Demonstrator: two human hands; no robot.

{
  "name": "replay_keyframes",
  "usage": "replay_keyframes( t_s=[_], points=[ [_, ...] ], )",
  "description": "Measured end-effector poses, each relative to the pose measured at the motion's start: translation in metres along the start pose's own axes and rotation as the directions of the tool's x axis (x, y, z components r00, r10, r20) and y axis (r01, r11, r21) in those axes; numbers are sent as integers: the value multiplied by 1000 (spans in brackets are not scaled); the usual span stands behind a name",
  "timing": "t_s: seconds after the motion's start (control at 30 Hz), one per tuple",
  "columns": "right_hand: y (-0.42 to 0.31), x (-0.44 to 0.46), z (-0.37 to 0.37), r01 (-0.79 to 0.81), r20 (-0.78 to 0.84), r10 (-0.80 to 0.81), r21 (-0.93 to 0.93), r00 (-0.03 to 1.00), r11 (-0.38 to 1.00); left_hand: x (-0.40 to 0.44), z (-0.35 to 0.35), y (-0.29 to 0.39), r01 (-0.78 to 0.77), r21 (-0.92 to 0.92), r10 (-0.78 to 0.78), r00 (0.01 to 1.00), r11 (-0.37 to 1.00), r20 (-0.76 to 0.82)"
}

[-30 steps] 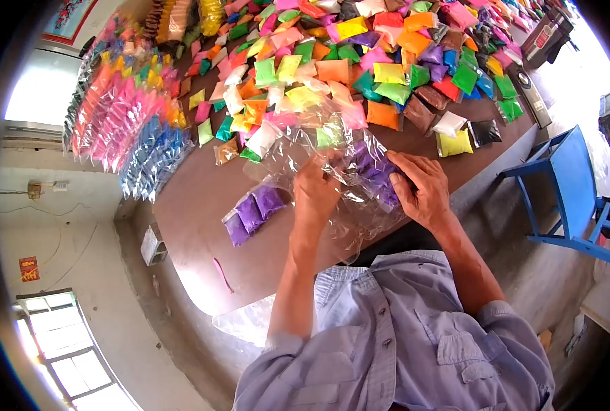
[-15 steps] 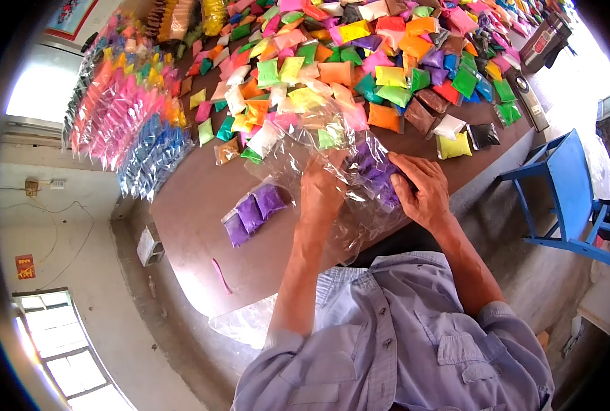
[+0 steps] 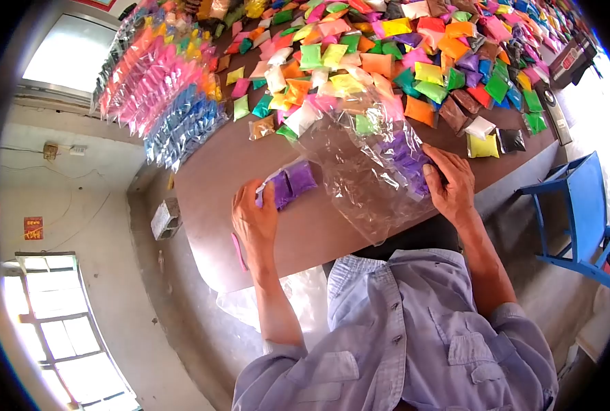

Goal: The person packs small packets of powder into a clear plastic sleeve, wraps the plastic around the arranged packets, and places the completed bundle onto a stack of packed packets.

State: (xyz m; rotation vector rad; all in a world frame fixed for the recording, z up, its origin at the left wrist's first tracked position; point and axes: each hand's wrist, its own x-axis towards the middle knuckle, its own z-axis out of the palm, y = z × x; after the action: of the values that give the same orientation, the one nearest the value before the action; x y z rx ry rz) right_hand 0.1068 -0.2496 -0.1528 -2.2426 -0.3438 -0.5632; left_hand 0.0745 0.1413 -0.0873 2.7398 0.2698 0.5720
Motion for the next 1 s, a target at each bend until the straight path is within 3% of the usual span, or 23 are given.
replay_keyframes(
  t_s=[0.13, 0.2, 0.33, 0.4, 0.53, 0.63, 0.67, 0.7, 0.77, 0.93, 1.0],
  points=[
    [-2, 0, -2, -17, 9, 17, 6, 1000, 1000, 4, 10, -5, -66, 29, 66, 998, 997, -9],
    [-1, -1, -1, -15, 9, 15, 7, 1000, 1000, 4, 12, 1, -26, 11, 25, 992, 1000, 125],
    [-2, 0, -3, -15, 3, 15, 16, 1000, 1000, 11, 9, -6, 2, -79, 10, 988, 997, 155],
    [0, -1, -2, -16, 5, 16, 14, 1000, 1000, 10, 1, -6, 197, -196, -148, 959, 961, 242],
    [-2, 0, -3, -34, 19, 33, 17, 999, 999, 6, -14, -24, 265, -354, -177, 949, 897, 260],
    [-1, -1, -1, -22, 9, 22, 14, 1000, 1000, 6, -41, -12, 433, -524, -247, 888, 733, 388],
    [-3, 1, -3, -5, 1, 5, 11, 1000, 1000, 4, -43, -4, 375, -619, -157, 912, 690, 378],
    [-3, 1, -3, -6, 3, 6, 3, 1000, 1000, 3, -42, 13, 378, -623, -154, 911, 685, 383],
    [-3, 0, -2, -34, 21, 34, 13, 999, 999, -1, -32, 54, 394, -755, -166, 917, 525, 363],
    [-3, 1, -3, -11, 0, 11, 25, 1000, 1000, 5, 35, 102, 348, -684, -38, 905, 641, 425],
    [-3, 1, -4, -19, 0, 19, 23, 1000, 1000, 7, 63, 110, 276, -698, -21, 936, 661, 350]
  ],
)
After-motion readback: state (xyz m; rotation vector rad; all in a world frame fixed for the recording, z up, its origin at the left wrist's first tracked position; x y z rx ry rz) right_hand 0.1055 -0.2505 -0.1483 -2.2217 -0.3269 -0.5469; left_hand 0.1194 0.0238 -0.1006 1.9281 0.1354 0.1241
